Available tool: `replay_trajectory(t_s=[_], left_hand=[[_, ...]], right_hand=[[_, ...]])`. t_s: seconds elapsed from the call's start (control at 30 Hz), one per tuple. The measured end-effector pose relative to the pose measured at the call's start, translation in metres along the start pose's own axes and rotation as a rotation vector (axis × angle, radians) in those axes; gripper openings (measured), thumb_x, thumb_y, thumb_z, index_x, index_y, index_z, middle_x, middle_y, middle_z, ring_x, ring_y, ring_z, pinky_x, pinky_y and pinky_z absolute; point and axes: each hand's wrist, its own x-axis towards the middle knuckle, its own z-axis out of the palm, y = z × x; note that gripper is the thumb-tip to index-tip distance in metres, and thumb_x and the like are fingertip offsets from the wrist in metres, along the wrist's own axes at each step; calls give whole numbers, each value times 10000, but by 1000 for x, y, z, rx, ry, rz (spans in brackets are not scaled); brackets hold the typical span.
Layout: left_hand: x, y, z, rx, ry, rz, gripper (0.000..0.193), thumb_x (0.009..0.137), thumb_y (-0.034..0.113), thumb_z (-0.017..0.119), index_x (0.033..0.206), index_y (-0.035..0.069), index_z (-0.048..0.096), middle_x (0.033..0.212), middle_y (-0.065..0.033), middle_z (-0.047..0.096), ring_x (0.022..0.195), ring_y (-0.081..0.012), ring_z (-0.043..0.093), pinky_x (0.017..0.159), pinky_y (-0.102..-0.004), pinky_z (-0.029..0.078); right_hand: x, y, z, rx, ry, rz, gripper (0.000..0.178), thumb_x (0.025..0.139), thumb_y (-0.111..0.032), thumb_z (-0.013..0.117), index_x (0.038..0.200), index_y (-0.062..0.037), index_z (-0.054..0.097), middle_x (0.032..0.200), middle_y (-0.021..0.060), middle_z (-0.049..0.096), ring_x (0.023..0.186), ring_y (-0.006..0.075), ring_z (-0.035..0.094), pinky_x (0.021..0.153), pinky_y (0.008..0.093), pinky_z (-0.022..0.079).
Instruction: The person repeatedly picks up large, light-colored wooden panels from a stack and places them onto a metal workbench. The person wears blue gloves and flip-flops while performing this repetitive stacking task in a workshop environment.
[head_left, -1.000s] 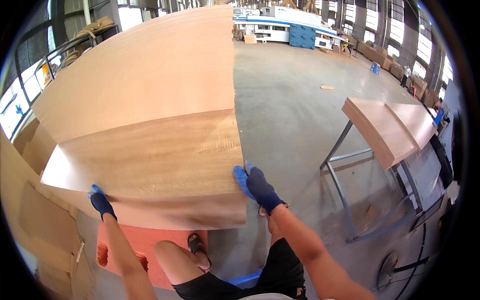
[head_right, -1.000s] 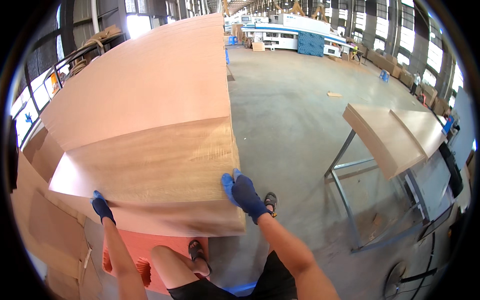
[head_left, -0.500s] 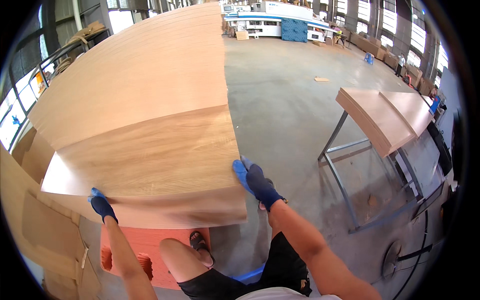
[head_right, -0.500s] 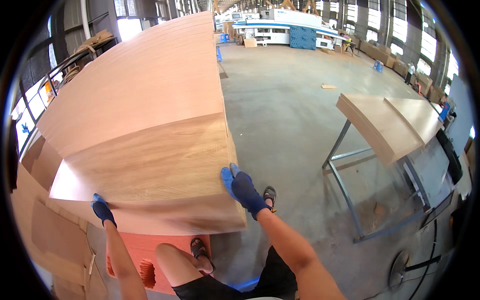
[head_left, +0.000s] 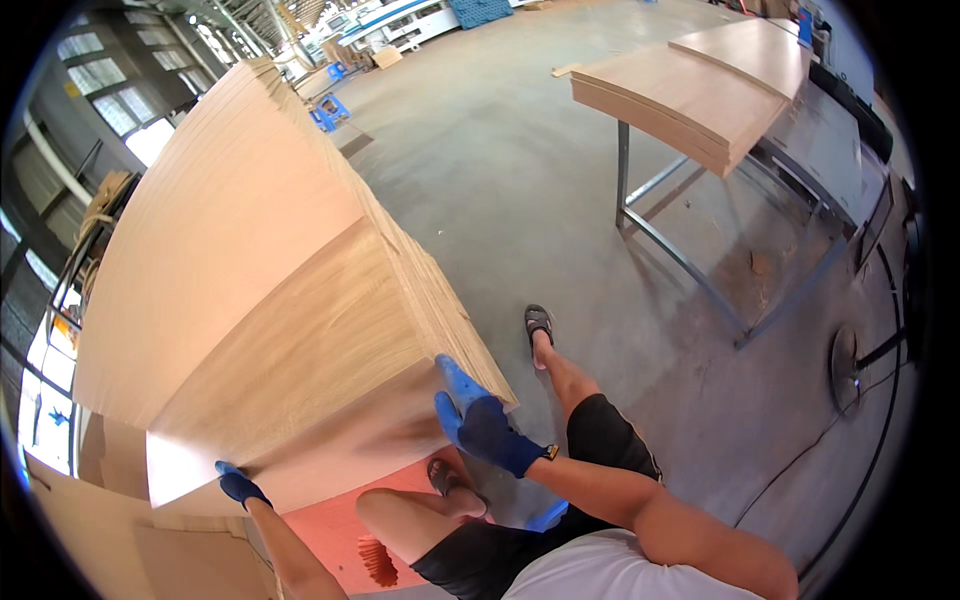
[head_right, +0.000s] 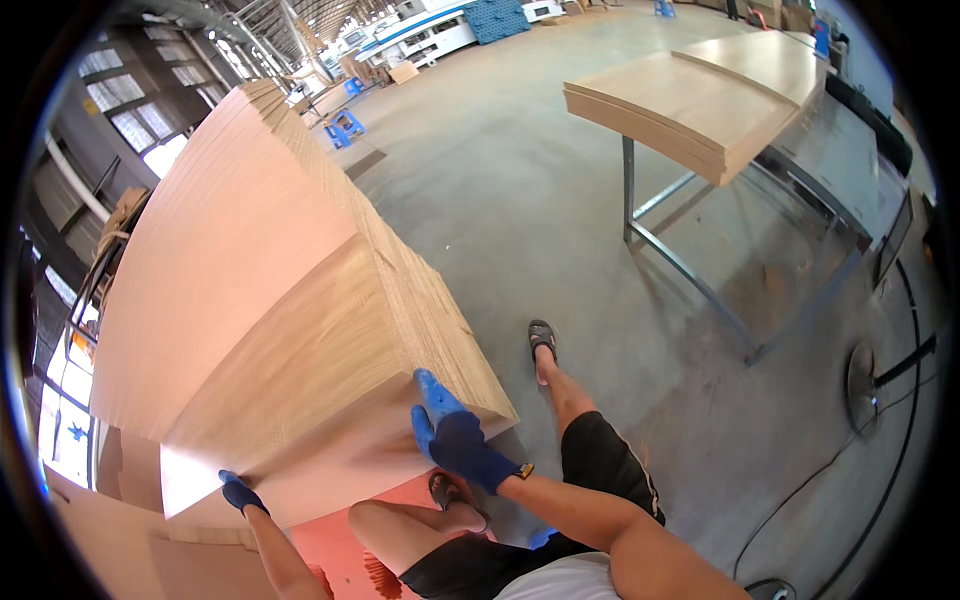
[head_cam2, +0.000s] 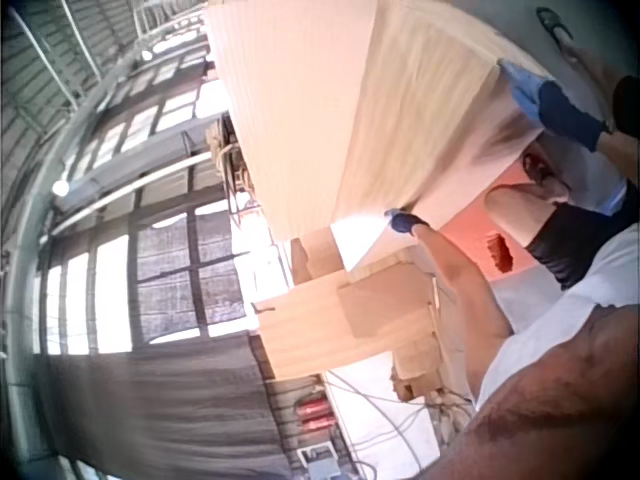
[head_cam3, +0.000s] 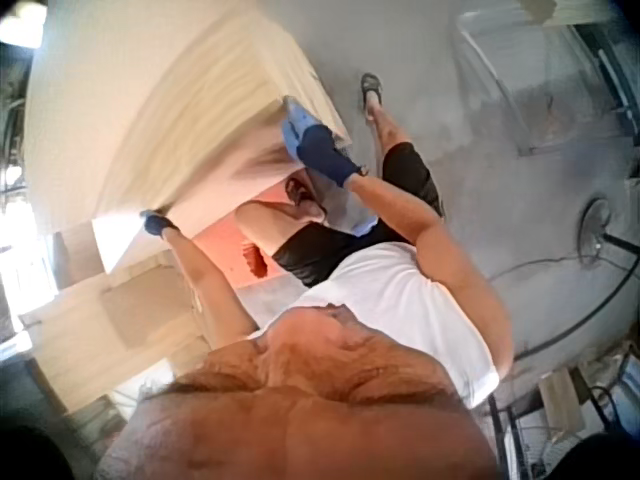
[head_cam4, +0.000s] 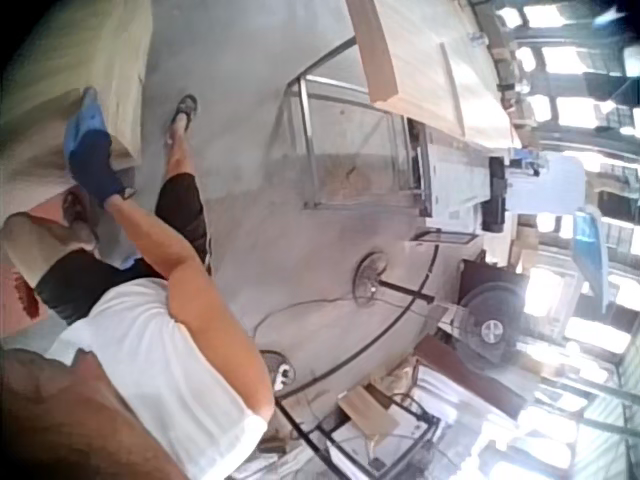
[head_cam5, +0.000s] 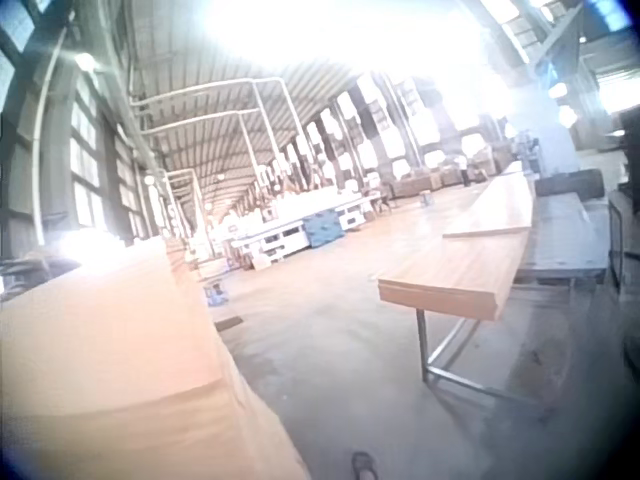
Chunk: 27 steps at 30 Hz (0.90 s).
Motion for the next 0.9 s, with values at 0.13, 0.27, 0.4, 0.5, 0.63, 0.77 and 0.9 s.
replay_trajectory(t_s=[0.13,0.27,0.4,0.5,0.63,0.77,0.9], left_hand=[[4,-3,-2,-9,-4,32,590,947,504,410,743,-29,562,698,-14,506,642,-168,418,614,-351,390],[12,-3,-5,163,-83,-74,629,945,516,405,828,-70,604,759,-30,553,693,-177,455,670,-349,415],[11,-6,-5,9,-9,-40,592,939,510,416,743,-32,552,711,-16,509,644,-170,411,633,-340,400],[10,-11,-3,-44,-24,-51,626,937,519,414,852,-76,591,790,-25,547,714,-171,452,702,-337,419],[15,-16,-2,-32,-20,-43,623,935,521,423,858,-74,590,807,-25,548,748,-170,458,753,-334,418],[18,-16,-4,46,-31,-65,656,931,530,424,941,-99,608,862,-50,594,775,-198,497,774,-344,426],[16,-19,-4,72,4,-4,666,932,524,428,1065,-103,609,940,-111,654,841,-202,556,804,-354,438]], right_hand=[[-25,15,-3,98,-41,69,415,890,-121,527,1275,27,488,1173,245,574,1098,350,565,930,356,442],[-64,44,-12,139,-260,268,323,894,-142,525,1180,3,567,1055,216,627,980,353,607,828,375,476],[-111,79,-16,147,-288,287,273,885,-185,518,1074,-15,618,933,220,645,872,390,613,740,412,486],[-132,109,-23,136,-437,429,299,901,-179,533,1137,-9,600,907,142,665,794,224,617,714,330,485],[-138,132,-34,147,-473,635,288,889,-225,498,1056,-31,631,881,210,650,828,363,632,714,403,479],[-132,141,-43,127,-465,612,296,886,-224,524,1091,-35,623,840,189,650,786,309,647,715,374,485],[-124,147,-59,67,-490,494,300,895,-222,531,1104,-26,620,864,165,660,791,254,648,727,341,486]])
